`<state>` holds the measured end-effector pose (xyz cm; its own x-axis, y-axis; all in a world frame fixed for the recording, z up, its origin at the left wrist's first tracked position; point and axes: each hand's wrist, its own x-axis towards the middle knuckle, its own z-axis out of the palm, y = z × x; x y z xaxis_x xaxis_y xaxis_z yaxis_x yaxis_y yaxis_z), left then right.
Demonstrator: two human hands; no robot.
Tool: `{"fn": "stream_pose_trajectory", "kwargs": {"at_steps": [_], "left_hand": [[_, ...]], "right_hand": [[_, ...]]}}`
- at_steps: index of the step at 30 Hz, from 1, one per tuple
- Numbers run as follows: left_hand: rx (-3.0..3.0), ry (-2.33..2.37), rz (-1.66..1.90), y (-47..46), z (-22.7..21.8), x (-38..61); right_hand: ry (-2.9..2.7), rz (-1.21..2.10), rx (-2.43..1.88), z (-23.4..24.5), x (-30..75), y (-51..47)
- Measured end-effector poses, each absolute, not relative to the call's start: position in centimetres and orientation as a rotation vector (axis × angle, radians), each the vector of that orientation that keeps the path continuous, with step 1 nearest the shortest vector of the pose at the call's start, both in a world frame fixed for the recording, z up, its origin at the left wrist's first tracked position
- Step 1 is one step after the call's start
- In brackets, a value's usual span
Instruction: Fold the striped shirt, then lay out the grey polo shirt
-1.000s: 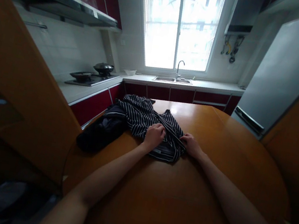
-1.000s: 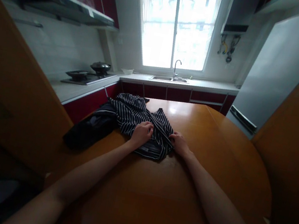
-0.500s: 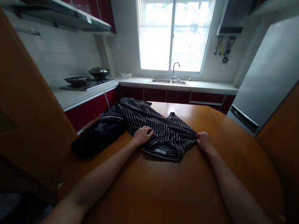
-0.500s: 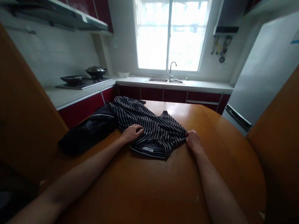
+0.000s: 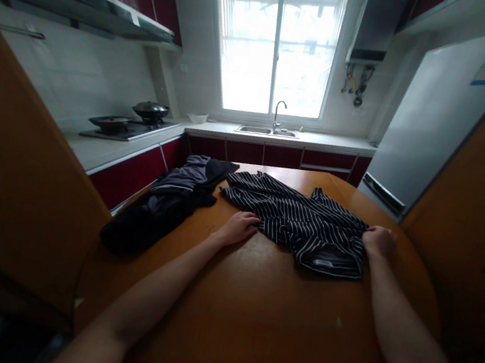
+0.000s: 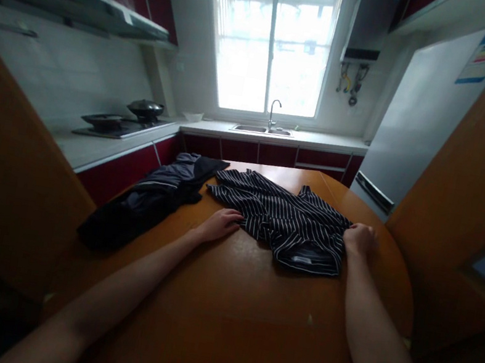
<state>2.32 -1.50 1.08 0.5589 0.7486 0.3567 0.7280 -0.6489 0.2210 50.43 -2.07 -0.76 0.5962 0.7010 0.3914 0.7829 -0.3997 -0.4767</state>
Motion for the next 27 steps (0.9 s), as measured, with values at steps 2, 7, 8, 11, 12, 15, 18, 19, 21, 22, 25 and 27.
{"fn": "stream_pose_trajectory", "kwargs": {"at_steps": [2, 7, 8, 11, 12, 15, 18, 19, 21, 22, 25, 27], "left_hand": [[2.752, 1.296, 0.623, -1.6, 1.4, 2.5], [2.855, 1.328, 0.59, -2.0, 1.7, 3.0], [2.869, 1.329, 0.595, -2.1, 1.6, 3.1], [2.877, 1.348, 0.582, -2.2, 1.5, 3.3], [2.875, 1.356, 0.569, -2.1, 1.5, 3.4], [2.87, 1.366, 0.54, -2.0, 1.6, 3.5], [2.861, 1.366, 0.545, -1.9, 1.7, 3.5], [2.859, 1.36, 0.555, -1.9, 1.8, 3.5], [2.86, 1.321, 0.573, -2.0, 1.9, 3.4], [2.858, 1.292, 0.585, -2.1, 1.9, 3.4], [2.819, 1.246, 0.689, -2.4, 2.2, 3.6], [2.763, 1.271, 0.85, -2.5, 2.3, 3.7]], "right_hand": [[-1.139, -0.252, -2.147, 0.2, 49.3, -1.8], [-1.616, -0.175, -1.801, 3.3, 44.3, -1.8], [-1.711, -0.131, -1.724, 3.8, 42.9, -2.4], [-2.007, -0.048, -1.52, 4.6, 38.5, -5.6], [-2.12, -0.042, -1.469, 4.7, 37.1, -6.9], [-2.397, 0.022, -1.39, 4.6, 34.0, -10.6], [-2.531, 0.078, -1.406, 4.1, 32.5, -12.3], [-2.541, 0.092, -1.43, 3.9, 32.2, -12.4], [-2.506, 0.124, -1.499, 3.6, 31.9, -12.3], [-2.471, 0.139, -1.538, 3.5, 31.8, -12.2], [-2.387, 0.183, -1.595, 3.5, 31.4, -12.3], [-2.388, 0.276, -1.527, 3.7, 31.0, -13.0]]}}
